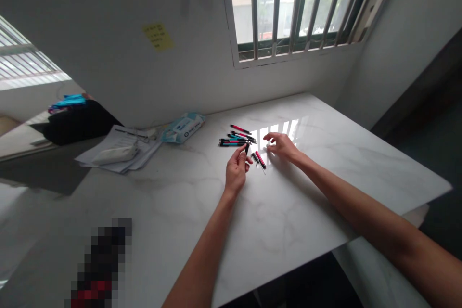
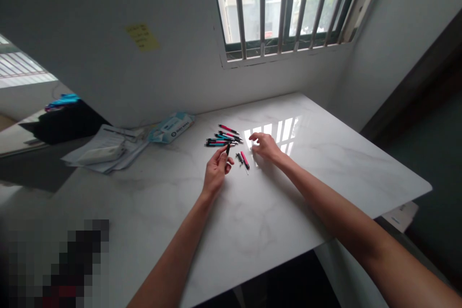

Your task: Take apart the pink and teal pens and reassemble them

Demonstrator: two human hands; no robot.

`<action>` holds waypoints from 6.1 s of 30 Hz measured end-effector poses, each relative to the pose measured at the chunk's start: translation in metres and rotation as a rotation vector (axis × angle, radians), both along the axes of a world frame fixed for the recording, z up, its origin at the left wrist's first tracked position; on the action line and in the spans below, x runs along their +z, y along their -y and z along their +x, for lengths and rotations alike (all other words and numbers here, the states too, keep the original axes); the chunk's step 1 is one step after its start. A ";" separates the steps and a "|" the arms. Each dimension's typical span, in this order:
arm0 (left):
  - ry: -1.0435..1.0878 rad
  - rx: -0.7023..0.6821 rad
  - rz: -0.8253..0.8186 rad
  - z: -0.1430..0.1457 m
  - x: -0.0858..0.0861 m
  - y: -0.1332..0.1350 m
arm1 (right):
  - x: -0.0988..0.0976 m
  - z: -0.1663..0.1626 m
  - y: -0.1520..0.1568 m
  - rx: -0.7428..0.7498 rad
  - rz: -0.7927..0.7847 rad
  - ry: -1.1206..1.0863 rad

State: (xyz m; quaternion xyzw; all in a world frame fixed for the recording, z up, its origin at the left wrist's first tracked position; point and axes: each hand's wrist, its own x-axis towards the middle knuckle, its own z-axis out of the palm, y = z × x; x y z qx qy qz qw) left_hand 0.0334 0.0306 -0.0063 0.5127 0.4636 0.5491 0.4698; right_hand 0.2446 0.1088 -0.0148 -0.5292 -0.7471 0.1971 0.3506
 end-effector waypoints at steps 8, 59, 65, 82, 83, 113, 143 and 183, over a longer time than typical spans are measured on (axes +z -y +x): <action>-0.629 -0.044 0.220 0.010 0.016 0.019 | 0.024 -0.022 0.051 0.258 -0.211 -0.185; 0.254 -0.401 -0.192 0.027 0.011 0.019 | 0.039 -0.013 0.056 0.495 -0.332 -0.860; 0.296 -0.410 -0.222 0.026 0.016 0.020 | 0.039 -0.015 0.058 0.601 -0.411 -0.907; 0.197 -0.450 -0.199 0.028 0.007 0.020 | 0.052 0.002 0.047 0.354 -0.266 -1.237; 0.194 -0.449 -0.199 0.028 0.007 0.020 | 0.051 0.006 0.043 0.324 -0.242 -1.253; 0.340 -0.307 -0.137 0.018 0.023 0.016 | -0.007 0.049 0.002 0.229 -0.166 -0.041; -0.137 -0.058 0.000 0.008 0.013 0.012 | 0.035 -0.009 0.043 0.167 -0.123 -0.881; -1.365 -0.014 0.070 0.062 0.047 -0.053 | 0.004 0.041 0.007 -0.052 -0.230 0.300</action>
